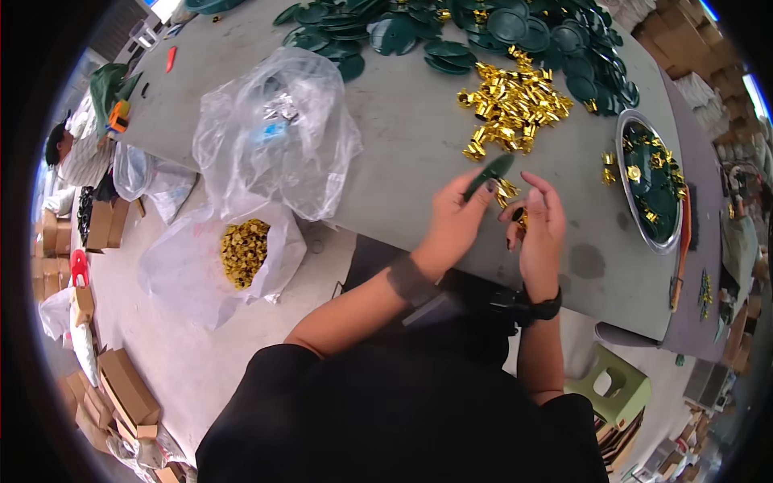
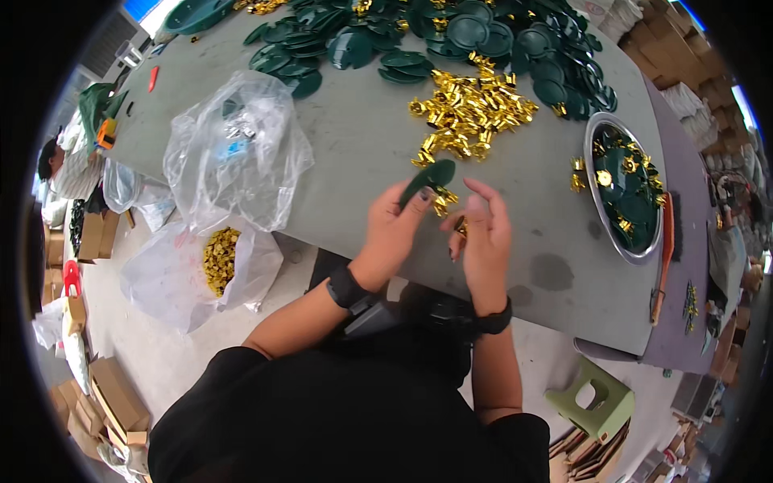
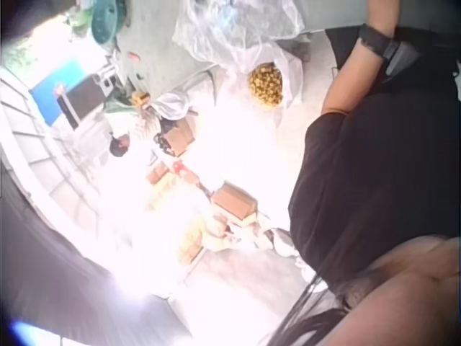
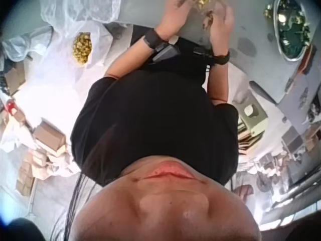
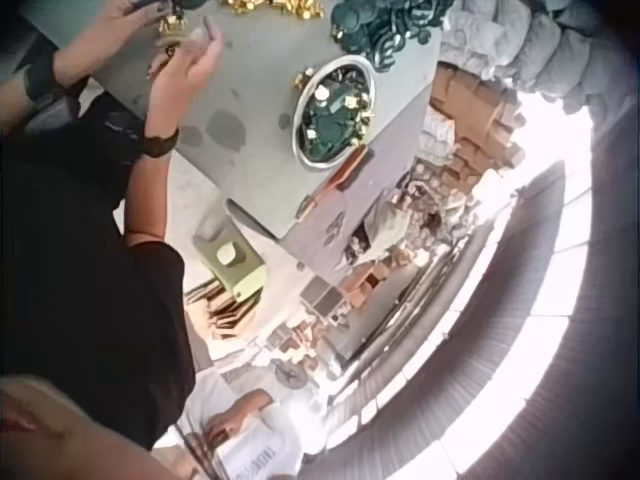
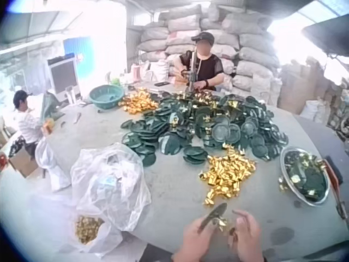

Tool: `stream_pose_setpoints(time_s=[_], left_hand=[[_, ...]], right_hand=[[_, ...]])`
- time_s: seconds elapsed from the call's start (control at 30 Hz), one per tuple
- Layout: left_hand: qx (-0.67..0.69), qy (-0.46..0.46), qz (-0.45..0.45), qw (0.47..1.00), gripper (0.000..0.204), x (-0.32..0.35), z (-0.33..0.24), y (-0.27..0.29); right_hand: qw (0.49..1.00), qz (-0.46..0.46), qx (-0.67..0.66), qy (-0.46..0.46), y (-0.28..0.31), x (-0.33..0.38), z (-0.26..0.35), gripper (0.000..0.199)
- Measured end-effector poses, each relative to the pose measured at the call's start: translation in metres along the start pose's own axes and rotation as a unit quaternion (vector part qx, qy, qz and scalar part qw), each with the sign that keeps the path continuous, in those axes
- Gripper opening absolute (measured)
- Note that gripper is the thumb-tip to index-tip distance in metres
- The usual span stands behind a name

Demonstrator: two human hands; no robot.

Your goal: The recorder is seen attaching small gold-colored components to green plastic disc-shaped bases at a work table in a factory or warehouse setting.

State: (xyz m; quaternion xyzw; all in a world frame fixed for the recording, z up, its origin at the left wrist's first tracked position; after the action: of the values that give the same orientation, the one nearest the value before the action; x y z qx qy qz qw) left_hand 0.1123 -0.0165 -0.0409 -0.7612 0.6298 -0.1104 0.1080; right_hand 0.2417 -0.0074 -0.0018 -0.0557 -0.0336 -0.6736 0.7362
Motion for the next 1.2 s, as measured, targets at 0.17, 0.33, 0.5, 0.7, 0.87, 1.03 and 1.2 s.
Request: stream_pose_setpoints(time_s=[0.17, 0.33, 0.5, 0.7, 0.87, 1.03, 1.2], left_hand=[[0.174, 0.065, -0.019, 0.982, 0.027, 0.001, 0.001, -0.007], [0.154, -0.010, 0.015, 0.988, 0.028, 0.008, -0.010, -0.007], [0.077, -0.075, 0.039, 0.993, 0.031, 0.022, -0.020, -0.012], [-0.034, -0.075, 0.101, 0.991, 0.043, 0.029, -0.014, -0.020], [-0.248, -0.193, 0.193, 0.929, 0.070, 0.023, -0.030, -0.040], [-0.246, -0.183, 0.188, 0.933, 0.071, 0.019, -0.034, -0.035], [-0.210, -0.160, 0.174, 0.949, 0.062, 0.009, -0.026, -0.021]], right_hand=[[0.961, -0.023, 0.221, 0.164, -0.006, 0.012, 0.003, 0.039], [0.985, 0.008, 0.128, 0.117, -0.007, 0.011, -0.001, 0.035], [0.998, 0.030, 0.005, 0.048, -0.008, 0.014, -0.002, 0.029], [0.991, 0.039, -0.124, -0.035, 0.002, 0.023, 0.005, 0.026], [0.995, -0.001, -0.100, -0.017, 0.029, 0.015, 0.012, 0.025], [0.967, -0.203, 0.103, 0.116, 0.127, -0.016, 0.056, 0.025], [0.917, -0.326, 0.104, 0.205, 0.227, -0.063, 0.098, 0.035]])
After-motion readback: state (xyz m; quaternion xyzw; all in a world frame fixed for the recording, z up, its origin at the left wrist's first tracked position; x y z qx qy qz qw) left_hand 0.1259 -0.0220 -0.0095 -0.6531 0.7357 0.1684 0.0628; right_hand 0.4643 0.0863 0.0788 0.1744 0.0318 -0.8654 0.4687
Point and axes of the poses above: each hand's wrist, its own x-axis away from the middle knuckle, its own y-axis out of the back of the hand, z = x × y, the point moved 4 cm from there along -x, towards the middle knuckle, and after that the axes turned 2 degrees about -z, right-handed, at the moved point
